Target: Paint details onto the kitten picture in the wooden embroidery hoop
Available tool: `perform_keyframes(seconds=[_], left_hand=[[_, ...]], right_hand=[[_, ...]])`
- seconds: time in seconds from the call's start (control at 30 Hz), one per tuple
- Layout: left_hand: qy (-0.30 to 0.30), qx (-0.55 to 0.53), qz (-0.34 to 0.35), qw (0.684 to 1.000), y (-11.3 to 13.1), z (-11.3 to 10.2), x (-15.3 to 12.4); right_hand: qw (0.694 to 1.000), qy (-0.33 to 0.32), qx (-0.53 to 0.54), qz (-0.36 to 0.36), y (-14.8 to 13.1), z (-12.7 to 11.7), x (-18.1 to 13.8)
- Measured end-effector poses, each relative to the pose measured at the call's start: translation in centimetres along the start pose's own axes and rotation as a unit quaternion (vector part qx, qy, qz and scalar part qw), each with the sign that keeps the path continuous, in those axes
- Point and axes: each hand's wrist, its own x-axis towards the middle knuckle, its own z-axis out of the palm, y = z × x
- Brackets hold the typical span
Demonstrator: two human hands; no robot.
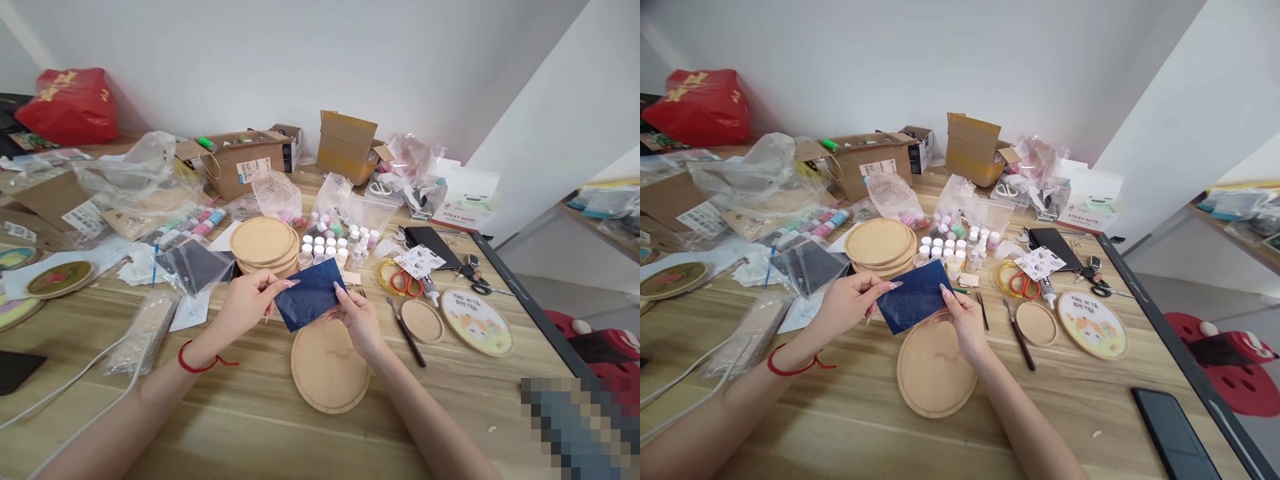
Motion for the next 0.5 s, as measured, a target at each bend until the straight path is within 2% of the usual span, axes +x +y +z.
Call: perform_keyframes(seconds=[0.17,0.5], left_hand=[[-0.013,0.0,-0.01,1.0,0.0,0.1,0.1],[0.0,0.009,-0.016,1.0,-0.4,0.1,0.1]], right_hand=[[1.0,0.001,-0.01,-0.006,-0.2,-0.2,-0.2],[0.999,0.003,-0.036,-0.01,-1.1,0.2,-0.3]])
